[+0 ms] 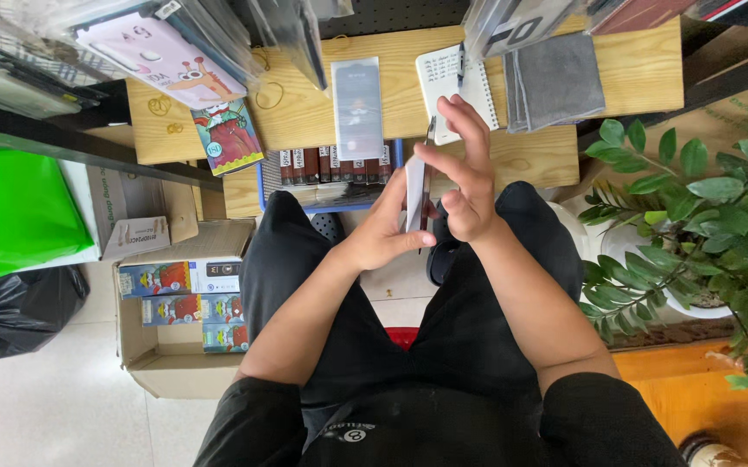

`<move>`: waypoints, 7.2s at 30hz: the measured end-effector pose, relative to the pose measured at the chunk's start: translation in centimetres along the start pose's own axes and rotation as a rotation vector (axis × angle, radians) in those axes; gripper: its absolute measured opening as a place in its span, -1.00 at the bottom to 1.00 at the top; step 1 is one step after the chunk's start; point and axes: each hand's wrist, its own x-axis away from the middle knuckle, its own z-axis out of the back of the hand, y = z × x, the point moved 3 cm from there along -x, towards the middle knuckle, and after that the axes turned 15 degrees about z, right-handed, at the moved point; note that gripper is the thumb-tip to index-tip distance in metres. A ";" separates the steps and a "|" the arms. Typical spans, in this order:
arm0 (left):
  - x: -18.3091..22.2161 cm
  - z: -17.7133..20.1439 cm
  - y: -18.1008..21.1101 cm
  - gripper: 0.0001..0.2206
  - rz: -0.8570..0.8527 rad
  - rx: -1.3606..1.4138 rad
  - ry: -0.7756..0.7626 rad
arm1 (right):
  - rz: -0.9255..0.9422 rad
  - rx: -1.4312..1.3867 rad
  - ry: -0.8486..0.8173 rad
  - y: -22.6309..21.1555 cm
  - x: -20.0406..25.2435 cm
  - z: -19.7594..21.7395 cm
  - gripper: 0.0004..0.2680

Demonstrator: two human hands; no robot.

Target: The person wipes a product box with a cloth, removes and checks a screen protector from its packaging before replacing it, and writes a log entry in a notebook with a pen.

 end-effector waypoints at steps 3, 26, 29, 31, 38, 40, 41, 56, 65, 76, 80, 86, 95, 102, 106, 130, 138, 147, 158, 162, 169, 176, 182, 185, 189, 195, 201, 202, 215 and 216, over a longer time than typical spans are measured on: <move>0.0 0.1 0.8 -0.07 -0.017 -0.068 0.003 | -0.023 -0.038 0.016 0.6 0.6 0.0 -0.51; 0.6 1.0 4.1 -0.13 -0.043 -0.600 0.200 | -0.424 -0.506 0.104 4.6 4.0 -1.0 -0.29; 0.7 1.0 3.7 -0.13 -0.020 -0.541 0.169 | -0.479 -0.648 0.270 4.7 3.9 -1.1 -0.42; 0.8 1.0 3.9 -0.18 -0.023 -0.550 0.180 | -0.473 -0.682 0.296 4.5 3.5 -1.2 -0.42; 0.7 0.7 4.3 -0.22 -0.011 -0.691 0.241 | -0.511 -0.696 0.381 3.7 3.0 -1.7 -0.39; 0.8 0.9 4.5 -0.29 -0.026 -0.650 0.225 | -0.552 -0.767 0.413 4.6 3.7 -1.3 -0.41; 0.8 0.9 4.6 -0.34 -0.038 -0.608 0.209 | -0.595 -0.838 0.444 5.1 4.1 -1.1 -0.42; 0.9 0.9 3.4 -0.59 0.104 0.120 0.635 | -0.726 -1.345 0.666 5.3 3.7 0.6 -0.40; 0.7 0.8 5.1 -0.65 0.182 0.098 0.628 | -0.725 -1.360 0.665 5.2 4.1 0.1 -0.39; 0.1 3.3 0.3 -0.73 0.181 0.057 0.621 | -0.791 -1.357 0.705 5.1 3.5 0.3 -0.43; 0.2 4.1 -2.4 -0.78 0.191 0.012 0.636 | -0.752 -1.370 0.636 4.9 4.1 -0.3 -0.38; 0.2 4.8 -1.5 -0.87 0.196 -0.038 0.652 | -0.739 -1.382 0.597 5.1 4.4 -0.5 -0.37; 0.1 3.3 0.9 -0.97 0.174 -0.117 0.629 | -0.812 -1.316 0.698 5.4 3.9 -0.3 -0.41; 0.0 2.9 0.9 -0.95 0.176 -0.136 0.622 | -0.794 -1.316 0.685 5.2 4.0 -0.2 -0.42; 0.0 3.0 0.8 -0.92 0.172 -0.130 0.627 | -0.789 -1.336 0.662 5.3 4.4 -0.4 -0.39; 0.3 4.7 -2.5 -0.79 0.104 -0.130 0.765 | -0.470 -0.655 0.294 4.1 2.6 -1.0 -0.46; 0.6 4.0 0.3 -0.92 -0.040 -0.410 0.812 | -0.856 -0.839 0.958 4.9 1.6 3.1 -0.37; 0.7 3.4 1.2 -0.90 -0.258 -0.746 0.832 | -1.011 -0.573 1.047 4.6 1.1 3.0 -0.31; 0.6 2.9 1.1 -0.94 -0.329 -0.878 0.804 | -0.978 -0.452 1.042 5.1 2.1 2.8 -0.52; 0.6 3.0 0.8 -0.92 -0.317 -0.882 0.784 | -0.947 -0.439 1.023 5.6 2.8 2.6 -0.57; 0.3 2.7 -0.1 -0.85 -0.266 -0.866 0.788 | -0.762 -0.334 0.795 5.2 2.6 1.8 -0.57; -0.1 2.4 -0.8 -0.85 -0.122 -0.695 0.772 | -0.590 -0.183 0.557 4.5 2.7 1.3 -0.64; -0.4 3.1 0.0 -0.78 0.086 -0.496 0.741 | -0.417 0.023 -0.008 3.8 1.8 0.0 -0.62; -0.1 3.5 0.3 -0.71 0.223 -0.323 0.718 | -0.393 0.037 -0.210 2.7 1.1 -0.7 -0.73; -0.6 3.2 1.6 -0.96 0.194 -0.168 0.823 | -0.266 0.077 -0.265 3.1 1.0 -1.4 -0.73; -0.9 4.2 -0.4 -0.94 0.209 0.000 0.790 | -0.181 0.074 -0.228 2.9 0.8 -1.4 -0.75; -1.1 4.6 -1.7 -0.91 0.222 0.117 0.714 | -0.580 -0.142 -0.144 6.6 5.5 -2.1 -0.66; -1.1 4.4 -1.4 -0.89 0.241 0.111 0.685 | -0.617 -0.192 -0.092 6.9 5.6 -2.2 -0.62; 5.8 21.1 -1.5 -0.69 0.365 -0.628 1.240 | -0.904 0.122 -0.470 6.5 3.2 -2.8 -0.73; 6.0 22.8 -1.1 -0.69 0.370 -0.637 1.238 | -0.908 0.114 -0.466 6.8 3.5 -3.2 -0.73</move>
